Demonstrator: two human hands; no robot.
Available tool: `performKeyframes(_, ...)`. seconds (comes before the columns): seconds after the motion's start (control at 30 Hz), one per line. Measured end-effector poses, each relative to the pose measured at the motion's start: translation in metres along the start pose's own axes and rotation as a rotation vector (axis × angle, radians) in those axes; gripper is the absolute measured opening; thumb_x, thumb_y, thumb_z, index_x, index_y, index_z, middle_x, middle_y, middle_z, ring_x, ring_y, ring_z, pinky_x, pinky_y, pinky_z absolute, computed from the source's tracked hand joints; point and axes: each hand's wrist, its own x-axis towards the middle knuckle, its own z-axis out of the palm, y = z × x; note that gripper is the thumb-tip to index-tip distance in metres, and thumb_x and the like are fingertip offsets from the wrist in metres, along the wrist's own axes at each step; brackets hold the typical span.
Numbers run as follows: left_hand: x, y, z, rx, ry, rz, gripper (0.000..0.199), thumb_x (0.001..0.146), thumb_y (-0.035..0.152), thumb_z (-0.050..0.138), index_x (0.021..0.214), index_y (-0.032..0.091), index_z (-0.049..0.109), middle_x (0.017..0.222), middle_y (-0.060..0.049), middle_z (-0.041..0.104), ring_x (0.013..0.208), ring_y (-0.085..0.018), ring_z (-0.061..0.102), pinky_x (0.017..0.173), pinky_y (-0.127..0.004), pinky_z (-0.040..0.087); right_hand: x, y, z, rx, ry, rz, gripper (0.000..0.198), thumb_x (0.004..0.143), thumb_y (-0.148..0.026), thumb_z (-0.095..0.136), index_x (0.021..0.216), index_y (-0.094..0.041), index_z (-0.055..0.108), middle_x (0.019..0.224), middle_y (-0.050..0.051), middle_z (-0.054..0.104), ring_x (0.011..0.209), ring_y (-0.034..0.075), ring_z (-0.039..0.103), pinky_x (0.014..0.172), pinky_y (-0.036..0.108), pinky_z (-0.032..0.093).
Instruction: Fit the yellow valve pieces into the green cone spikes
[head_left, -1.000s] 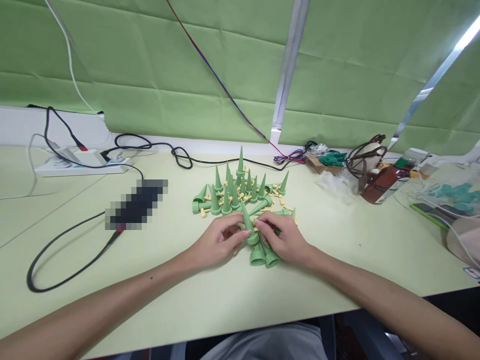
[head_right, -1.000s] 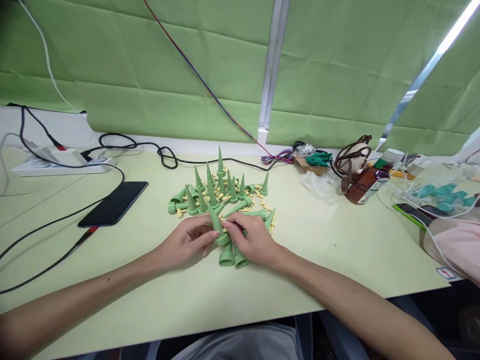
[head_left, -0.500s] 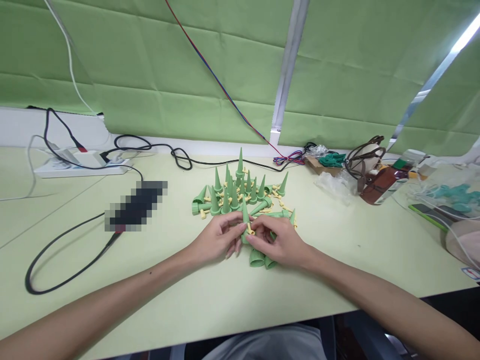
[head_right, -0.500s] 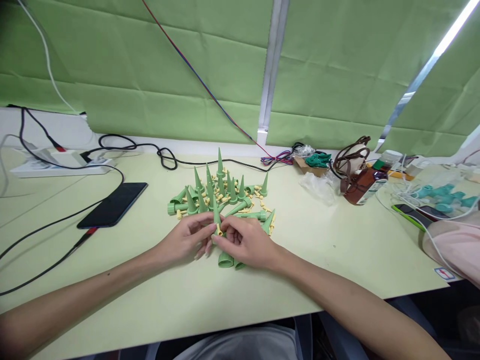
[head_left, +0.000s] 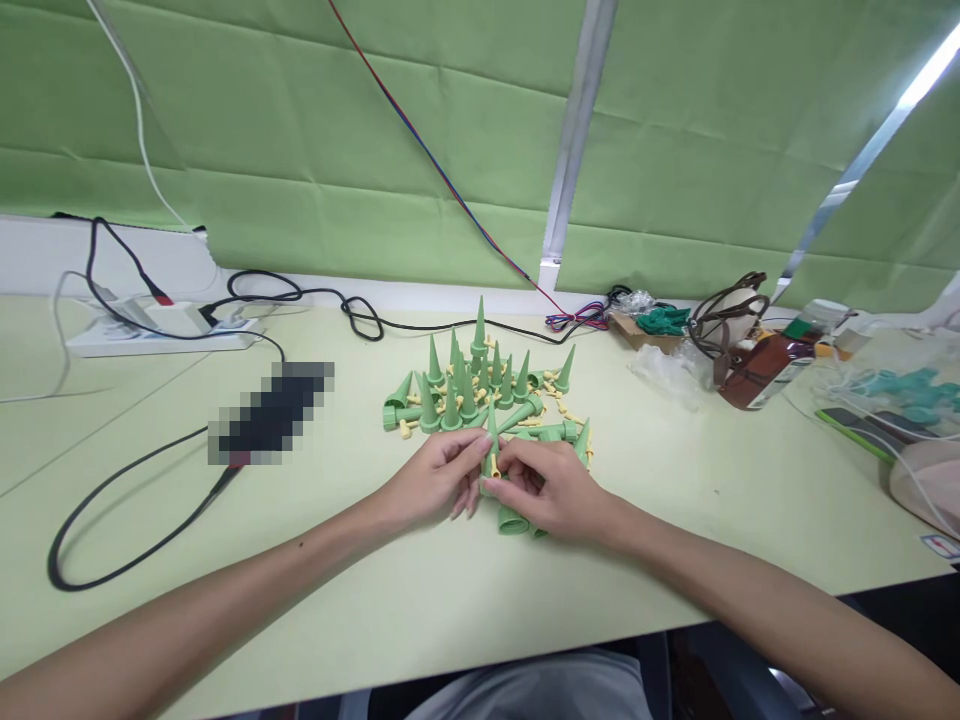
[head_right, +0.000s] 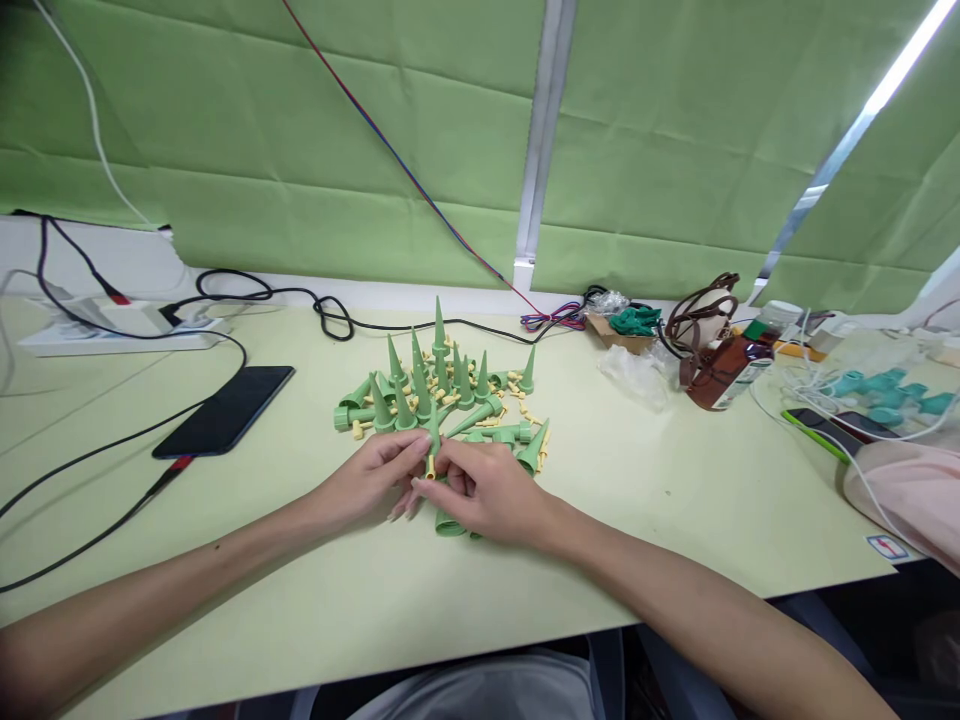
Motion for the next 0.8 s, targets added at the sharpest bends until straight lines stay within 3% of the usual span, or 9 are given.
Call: performKeyframes(0.8, -0.0013, -0.0003, 0.004, -0.011, 0.085, 0.022, 0.044, 0.091, 0.054, 0.059, 0.072, 0.016, 0.049, 0.052, 0.006, 0.047, 0.039, -0.006, 0.044, 0.038, -0.018, 0.03, 0.0016, 0.0011, 0.0016, 0.01, -0.023, -0.003, 0.025, 0.097, -0.038, 0.059, 0.079, -0.02, 0.056, 0.059, -0.004, 0.05, 0.052, 0.01, 0.042, 0.051, 0.021, 0.034)
